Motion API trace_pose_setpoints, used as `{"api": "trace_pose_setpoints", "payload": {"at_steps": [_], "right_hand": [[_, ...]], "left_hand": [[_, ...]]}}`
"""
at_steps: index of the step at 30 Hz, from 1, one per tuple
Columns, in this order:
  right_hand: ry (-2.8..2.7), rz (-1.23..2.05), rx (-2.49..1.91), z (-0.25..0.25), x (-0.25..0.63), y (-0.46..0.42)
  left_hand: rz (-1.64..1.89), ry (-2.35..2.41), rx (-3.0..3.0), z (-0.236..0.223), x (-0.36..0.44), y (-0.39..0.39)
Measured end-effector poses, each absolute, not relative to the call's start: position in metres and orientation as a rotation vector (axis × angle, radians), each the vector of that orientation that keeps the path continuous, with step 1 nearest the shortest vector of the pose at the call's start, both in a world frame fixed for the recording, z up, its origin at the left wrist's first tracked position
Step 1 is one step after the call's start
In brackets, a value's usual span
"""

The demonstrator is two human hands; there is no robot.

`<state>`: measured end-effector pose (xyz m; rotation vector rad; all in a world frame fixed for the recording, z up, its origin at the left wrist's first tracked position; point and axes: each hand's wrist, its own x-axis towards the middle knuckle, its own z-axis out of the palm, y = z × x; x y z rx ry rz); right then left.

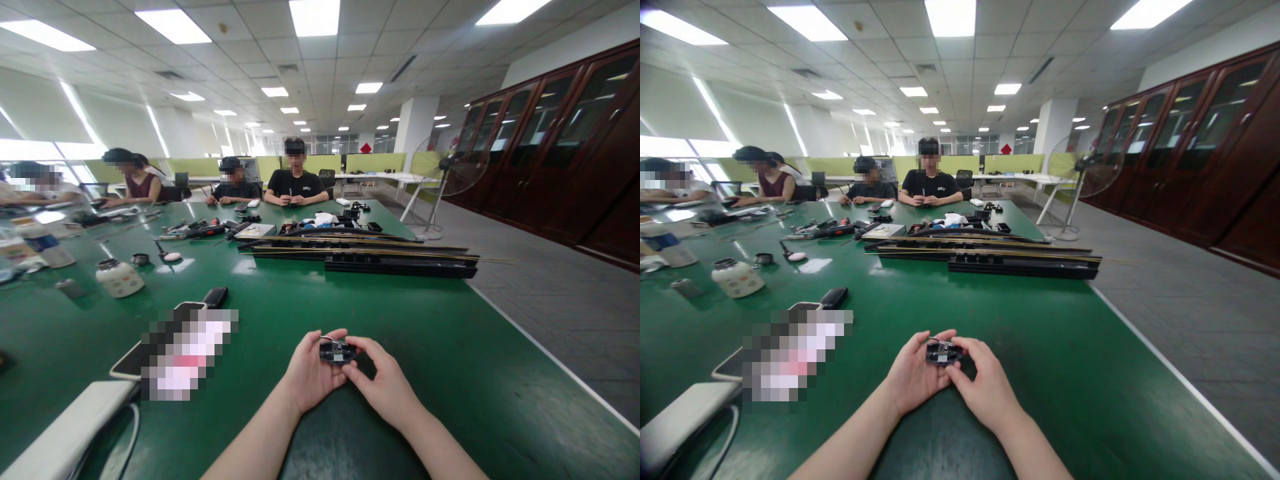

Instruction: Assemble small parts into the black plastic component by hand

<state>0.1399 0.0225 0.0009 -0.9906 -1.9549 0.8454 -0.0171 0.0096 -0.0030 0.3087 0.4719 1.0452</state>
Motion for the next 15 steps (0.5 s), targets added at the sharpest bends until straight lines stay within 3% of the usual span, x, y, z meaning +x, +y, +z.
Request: {"api": "trace_pose_setpoints", "payload": {"at_steps": [15], "right_hand": [[-1.973, 0.866, -0.982, 0.0047, 0.1397, 0.0218]], "left_hand": [[1.047, 0.53, 0.276, 0.001, -0.0158, 0.0095]]}}
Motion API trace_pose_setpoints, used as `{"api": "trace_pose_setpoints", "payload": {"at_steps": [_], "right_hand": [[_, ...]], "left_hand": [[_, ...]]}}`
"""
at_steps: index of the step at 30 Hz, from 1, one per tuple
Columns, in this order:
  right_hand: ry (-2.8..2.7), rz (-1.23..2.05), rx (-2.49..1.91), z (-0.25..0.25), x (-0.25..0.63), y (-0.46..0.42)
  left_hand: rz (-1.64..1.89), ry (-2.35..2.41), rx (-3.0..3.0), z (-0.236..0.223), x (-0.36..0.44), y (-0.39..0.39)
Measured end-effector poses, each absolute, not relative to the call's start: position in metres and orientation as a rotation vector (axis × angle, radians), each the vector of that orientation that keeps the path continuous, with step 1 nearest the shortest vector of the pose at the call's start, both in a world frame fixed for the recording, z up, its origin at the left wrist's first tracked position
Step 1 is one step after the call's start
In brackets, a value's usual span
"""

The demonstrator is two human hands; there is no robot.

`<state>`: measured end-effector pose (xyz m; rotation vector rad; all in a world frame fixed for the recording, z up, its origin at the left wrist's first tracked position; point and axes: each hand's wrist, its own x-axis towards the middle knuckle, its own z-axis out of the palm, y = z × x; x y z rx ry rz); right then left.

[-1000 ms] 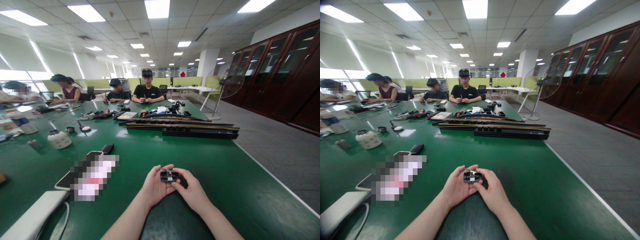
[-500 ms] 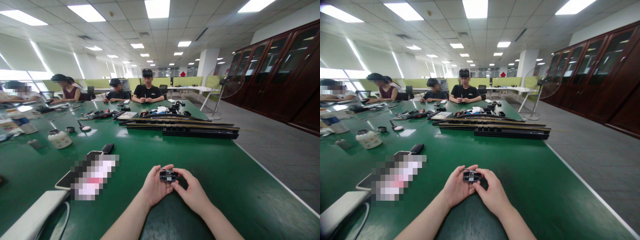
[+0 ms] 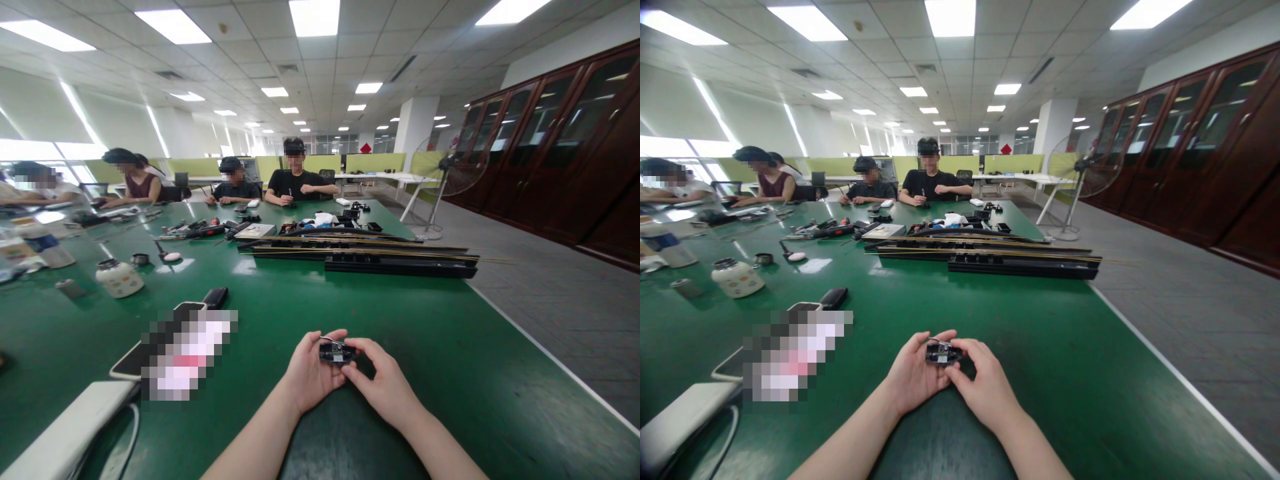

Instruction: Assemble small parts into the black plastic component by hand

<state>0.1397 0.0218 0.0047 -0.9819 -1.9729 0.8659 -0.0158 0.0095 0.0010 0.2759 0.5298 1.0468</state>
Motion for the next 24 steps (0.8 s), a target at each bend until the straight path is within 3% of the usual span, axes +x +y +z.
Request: {"api": "trace_pose_setpoints", "payload": {"at_steps": [24], "right_hand": [[-1.984, 0.88, -0.974, 0.0062, 0.1396, 0.0216]], "left_hand": [[1.042, 0.531, 0.285, -0.0023, -0.0167, 0.0105]]}}
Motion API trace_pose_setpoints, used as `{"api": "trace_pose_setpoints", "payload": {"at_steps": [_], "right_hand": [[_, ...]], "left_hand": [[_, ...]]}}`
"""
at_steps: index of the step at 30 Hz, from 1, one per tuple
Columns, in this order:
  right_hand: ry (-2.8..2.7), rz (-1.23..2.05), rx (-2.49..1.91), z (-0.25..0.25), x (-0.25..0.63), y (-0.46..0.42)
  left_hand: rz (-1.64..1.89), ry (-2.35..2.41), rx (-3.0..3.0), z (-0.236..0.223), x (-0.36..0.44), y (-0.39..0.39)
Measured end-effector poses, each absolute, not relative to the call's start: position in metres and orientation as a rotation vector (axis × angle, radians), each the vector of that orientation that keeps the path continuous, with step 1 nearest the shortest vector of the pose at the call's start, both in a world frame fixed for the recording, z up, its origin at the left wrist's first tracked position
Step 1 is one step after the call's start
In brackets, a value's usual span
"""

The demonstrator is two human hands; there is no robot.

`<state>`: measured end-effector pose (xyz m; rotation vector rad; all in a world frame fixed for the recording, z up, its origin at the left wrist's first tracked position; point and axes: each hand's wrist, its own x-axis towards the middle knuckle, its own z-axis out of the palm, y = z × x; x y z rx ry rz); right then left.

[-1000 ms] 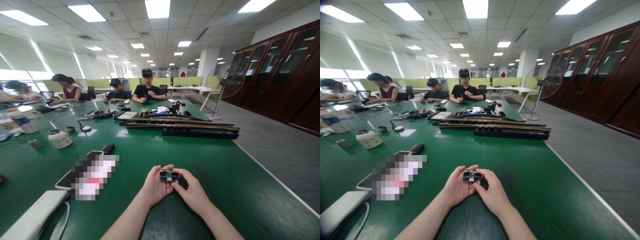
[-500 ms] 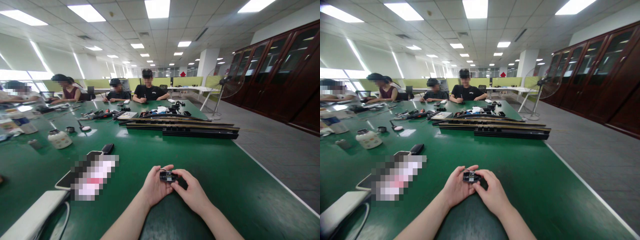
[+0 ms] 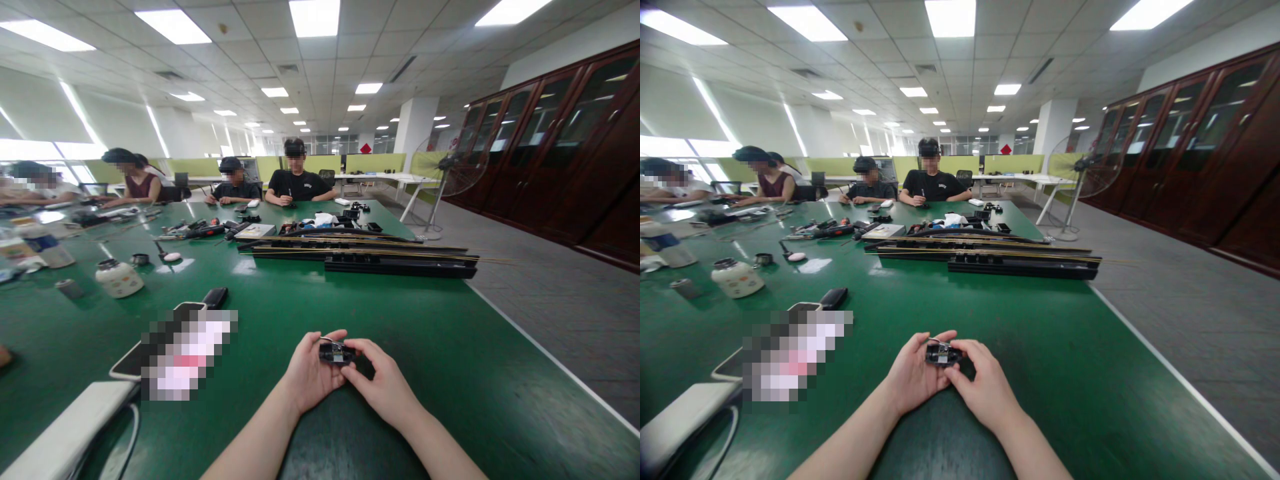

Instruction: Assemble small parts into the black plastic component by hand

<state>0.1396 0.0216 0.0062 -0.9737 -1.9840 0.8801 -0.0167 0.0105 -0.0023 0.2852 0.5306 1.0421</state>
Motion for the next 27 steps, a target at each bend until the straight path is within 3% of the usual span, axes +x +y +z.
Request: {"api": "trace_pose_setpoints", "payload": {"at_steps": [27], "right_hand": [[-2.012, 0.827, -0.953, 0.0013, 0.1411, 0.0246]], "left_hand": [[1.057, 0.528, 0.296, -0.0033, -0.0111, 0.0096]]}}
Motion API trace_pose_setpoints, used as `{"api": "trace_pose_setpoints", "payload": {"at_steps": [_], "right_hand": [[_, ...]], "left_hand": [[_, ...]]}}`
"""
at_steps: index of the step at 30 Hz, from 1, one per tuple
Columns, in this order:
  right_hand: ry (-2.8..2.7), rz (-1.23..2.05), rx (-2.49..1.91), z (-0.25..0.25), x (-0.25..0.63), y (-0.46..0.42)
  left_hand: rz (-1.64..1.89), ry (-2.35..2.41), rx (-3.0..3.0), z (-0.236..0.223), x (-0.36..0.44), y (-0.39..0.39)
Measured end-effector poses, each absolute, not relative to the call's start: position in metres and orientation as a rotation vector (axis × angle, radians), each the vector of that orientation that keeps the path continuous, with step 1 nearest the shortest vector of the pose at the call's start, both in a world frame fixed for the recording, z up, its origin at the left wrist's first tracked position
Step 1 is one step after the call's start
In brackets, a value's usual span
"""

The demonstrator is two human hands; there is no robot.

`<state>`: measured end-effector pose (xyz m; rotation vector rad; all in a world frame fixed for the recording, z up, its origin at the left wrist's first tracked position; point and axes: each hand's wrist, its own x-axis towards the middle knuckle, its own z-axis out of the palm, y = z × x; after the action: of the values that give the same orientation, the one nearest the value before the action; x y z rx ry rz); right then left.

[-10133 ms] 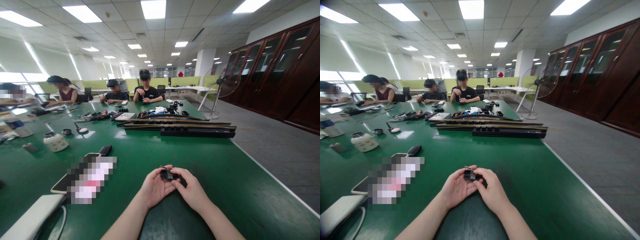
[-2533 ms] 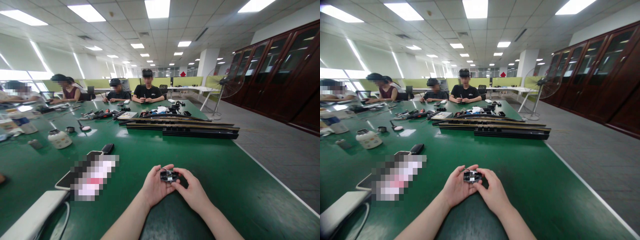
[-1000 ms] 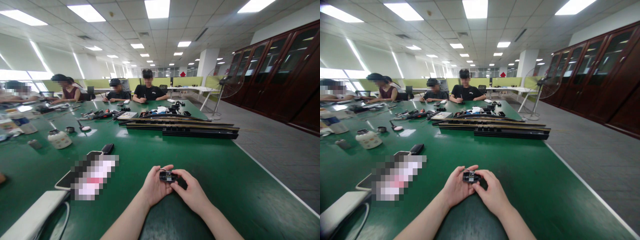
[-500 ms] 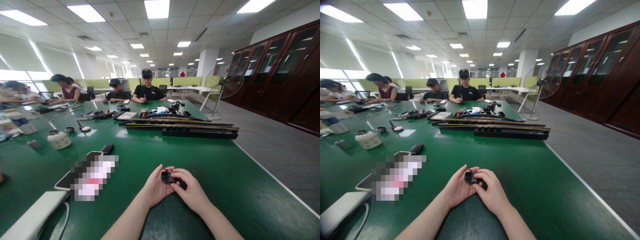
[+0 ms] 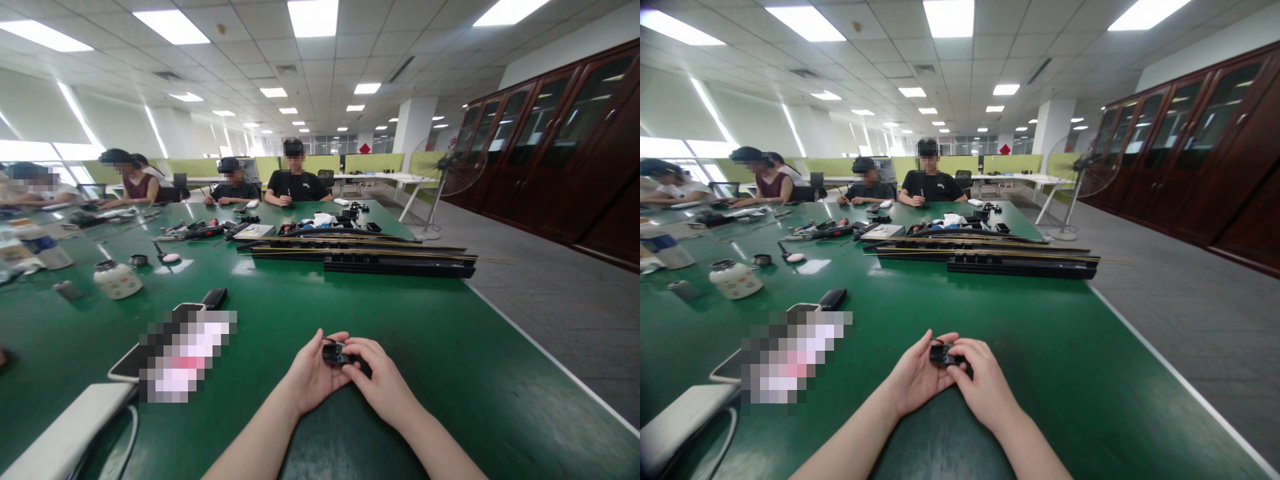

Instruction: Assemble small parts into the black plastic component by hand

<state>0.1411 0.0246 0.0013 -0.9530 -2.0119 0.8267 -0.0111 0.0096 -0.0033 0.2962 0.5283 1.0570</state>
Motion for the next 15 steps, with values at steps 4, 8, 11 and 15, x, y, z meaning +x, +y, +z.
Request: {"api": "trace_pose_setpoints", "payload": {"at_steps": [4, 8, 11, 15], "right_hand": [[-1.954, 0.827, -0.958, 0.0008, 0.1415, 0.0253], [-1.873, 0.867, -0.998, -0.0003, 0.1415, 0.0267], [-1.796, 0.949, -1.06, -0.0021, 0.1417, 0.0283], [-1.671, 1.069, -1.067, -0.0056, 0.1418, 0.0318]], "left_hand": [[1.066, 0.523, 0.276, -0.0044, -0.0118, 0.0104], [1.068, 0.522, 0.268, -0.006, -0.0129, 0.0109], [1.053, 0.543, 0.278, -0.0058, -0.0135, 0.0107], [1.042, 0.547, 0.292, -0.0044, -0.0134, 0.0104]]}}
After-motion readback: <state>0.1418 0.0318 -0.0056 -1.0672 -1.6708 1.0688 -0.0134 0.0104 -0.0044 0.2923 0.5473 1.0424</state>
